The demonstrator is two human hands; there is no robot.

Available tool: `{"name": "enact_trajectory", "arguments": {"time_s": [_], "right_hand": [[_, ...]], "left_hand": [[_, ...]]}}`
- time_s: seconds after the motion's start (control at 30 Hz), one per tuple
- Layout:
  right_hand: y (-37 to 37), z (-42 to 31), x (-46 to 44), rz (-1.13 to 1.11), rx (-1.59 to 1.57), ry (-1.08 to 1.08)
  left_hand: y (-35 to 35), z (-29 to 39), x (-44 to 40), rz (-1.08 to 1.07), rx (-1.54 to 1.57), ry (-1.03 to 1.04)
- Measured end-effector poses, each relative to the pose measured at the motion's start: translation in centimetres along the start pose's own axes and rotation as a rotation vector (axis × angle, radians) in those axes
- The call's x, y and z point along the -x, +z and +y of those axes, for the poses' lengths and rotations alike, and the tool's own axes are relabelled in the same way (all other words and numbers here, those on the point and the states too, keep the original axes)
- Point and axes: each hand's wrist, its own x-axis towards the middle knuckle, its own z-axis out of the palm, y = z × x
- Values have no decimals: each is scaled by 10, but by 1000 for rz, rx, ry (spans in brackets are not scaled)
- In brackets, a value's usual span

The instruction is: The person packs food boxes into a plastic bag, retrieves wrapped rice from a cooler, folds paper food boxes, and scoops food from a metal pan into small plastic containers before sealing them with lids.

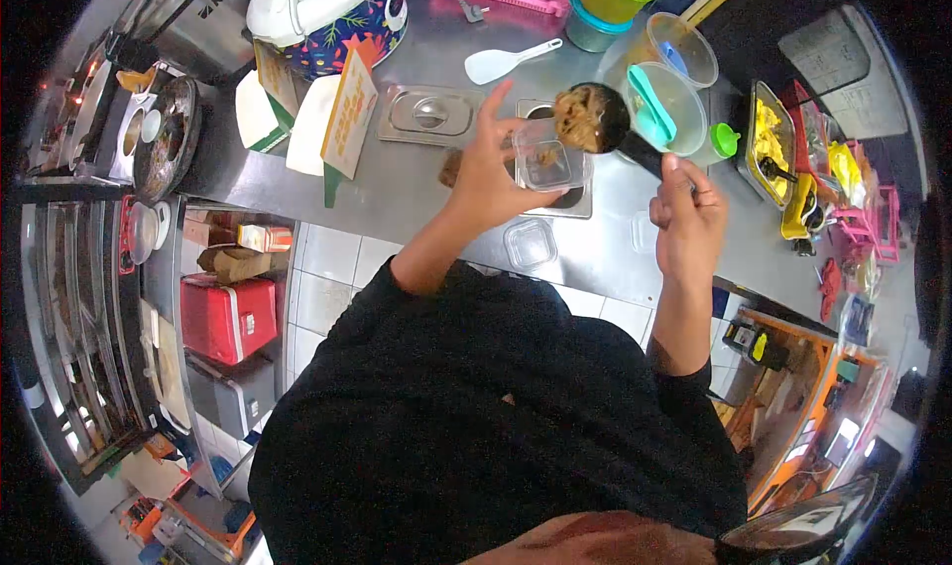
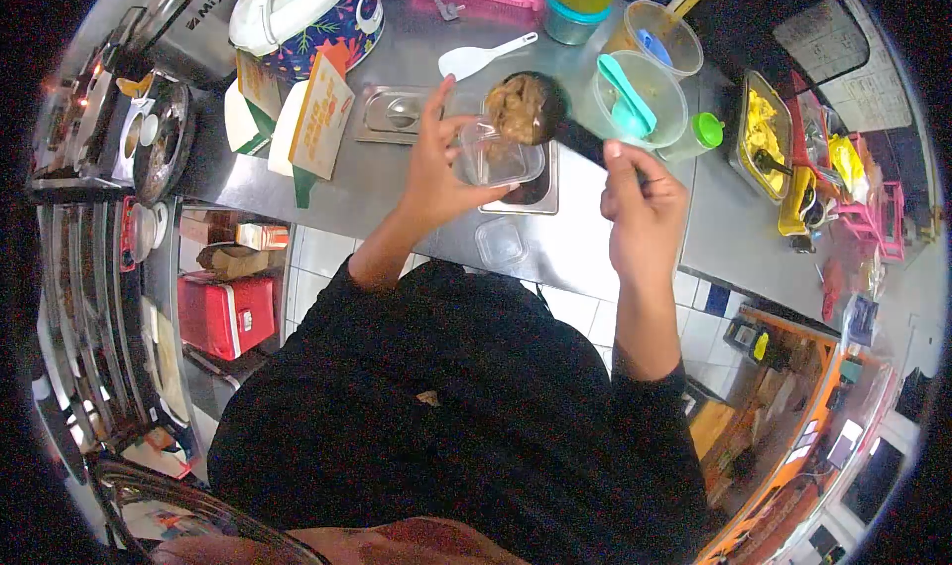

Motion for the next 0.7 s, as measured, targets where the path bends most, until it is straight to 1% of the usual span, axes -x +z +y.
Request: {"name": "enact_trajectory", "arguments": {"time_s": [0.07,0.2,0.23,0.3,0.33,0.43,0.53,0.6,0.63,0.7], "right_hand": [[2,1,9,22,407,-147],[6,-13,19,-264,880,-601],[10,-16,21,-307,950,-664],[10,-16,21,-327,990,-766],[9,-16,21,-336,1009,-819],[8,-26,21,-280,1046,-890],[10,-30,23,-339,907,-792],[12,-25,22,-384,946,-839],[13,-23,21,-406,966,-863],[15,-23,20,-313,925,-851]], "left_hand": [[-5,12,3,-9,45,-31],[-13,26,5,-27,33,-51],[-14,29,6,-34,3,-52],[-16,33,7,-50,-55,-53],[-16,33,7,-49,-36,-56],[-16,33,9,-36,-2,-50],[-16,32,9,-23,6,-13],[-15,30,8,-30,36,10],[-16,32,8,-32,-2,-12],[-18,35,11,-32,-77,-58]]}}
